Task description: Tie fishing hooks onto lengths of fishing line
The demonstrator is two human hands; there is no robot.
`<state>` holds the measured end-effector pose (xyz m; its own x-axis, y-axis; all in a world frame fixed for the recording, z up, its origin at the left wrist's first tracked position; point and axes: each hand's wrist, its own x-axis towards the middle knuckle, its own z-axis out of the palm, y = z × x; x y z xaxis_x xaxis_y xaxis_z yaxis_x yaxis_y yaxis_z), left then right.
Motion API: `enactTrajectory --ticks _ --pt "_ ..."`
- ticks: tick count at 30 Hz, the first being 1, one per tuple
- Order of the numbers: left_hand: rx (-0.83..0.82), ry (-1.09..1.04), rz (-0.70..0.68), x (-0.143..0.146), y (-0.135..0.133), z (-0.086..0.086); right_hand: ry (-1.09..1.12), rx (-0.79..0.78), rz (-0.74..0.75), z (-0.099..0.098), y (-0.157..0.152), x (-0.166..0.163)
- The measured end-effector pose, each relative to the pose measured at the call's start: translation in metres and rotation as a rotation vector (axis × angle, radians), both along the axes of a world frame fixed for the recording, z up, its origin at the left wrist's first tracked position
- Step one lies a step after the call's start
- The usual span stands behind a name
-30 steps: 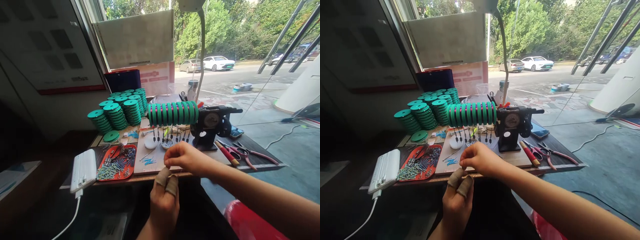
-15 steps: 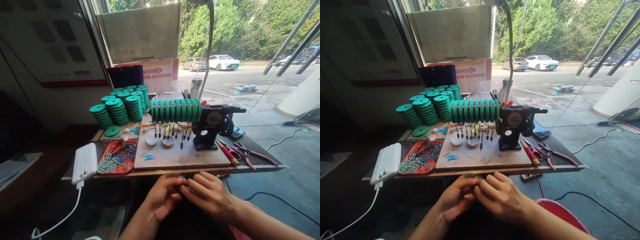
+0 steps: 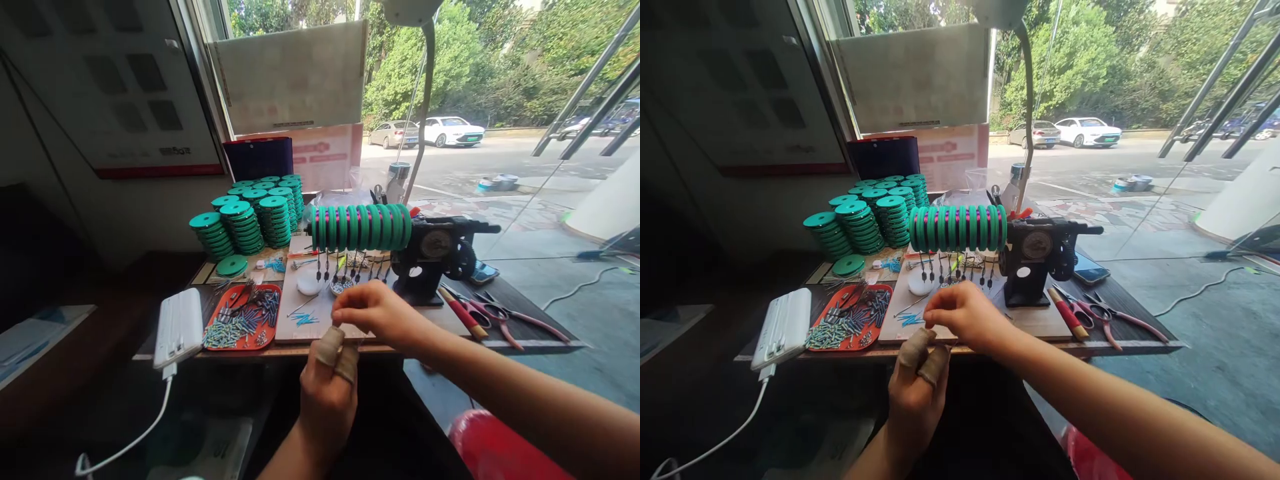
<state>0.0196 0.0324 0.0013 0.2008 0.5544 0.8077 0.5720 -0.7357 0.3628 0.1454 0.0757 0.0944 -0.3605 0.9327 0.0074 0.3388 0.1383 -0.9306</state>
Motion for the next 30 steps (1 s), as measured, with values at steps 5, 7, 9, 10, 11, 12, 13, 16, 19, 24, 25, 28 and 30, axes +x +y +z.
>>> enactTrajectory --ticks 5,7,9,10,11,12,13,16,19,24,25,28,30 --pt "-0.730 -0.370 -0.220 0.000 0.003 0.028 -0.109 0.147 0.004 -0.005 -0.007 0.003" --pt "-1.354 -0.798 -0.362 0.000 0.007 0.037 -0.286 0.577 -0.056 -0.014 -0.028 0.016" --pt "-1.599 -0.930 -0.427 0.001 0.011 0.039 -0.468 0.972 0.035 -0.026 -0.046 0.028" --pt "-1.642 -0.939 -0.445 0.001 0.012 0.039 -0.551 1.102 0.096 -0.032 -0.053 0.032" --pt "-1.647 -0.927 -0.452 0.001 0.013 0.037 -0.609 1.196 0.133 -0.039 -0.057 0.034" --pt "-1.649 -0.925 -0.459 0.002 0.013 0.036 -0.648 1.253 0.155 -0.045 -0.060 0.034" --pt "-1.640 -0.919 -0.465 0.003 0.012 0.035 -0.665 1.275 0.163 -0.049 -0.062 0.033" --pt "-1.526 -0.872 -0.439 0.005 0.008 0.034 -0.602 1.164 0.204 -0.055 -0.066 0.026" --pt "-1.284 -0.756 -0.344 0.004 0.003 0.032 -0.353 0.858 0.243 -0.043 -0.066 0.021" --pt "-0.267 -0.101 -0.027 -0.002 0.000 0.010 0.005 0.190 0.046 -0.007 -0.026 0.007" --pt "-0.135 -0.033 0.021 -0.004 0.001 0.007 0.014 0.114 0.016 -0.003 -0.014 0.002" --pt "-0.012 0.043 -0.007 -0.005 0.001 0.008 -0.044 0.031 0.030 0.001 0.010 -0.012" --pt "-0.222 -0.079 -0.117 -0.005 0.002 0.018 -0.076 0.046 0.045 -0.002 0.009 -0.012"
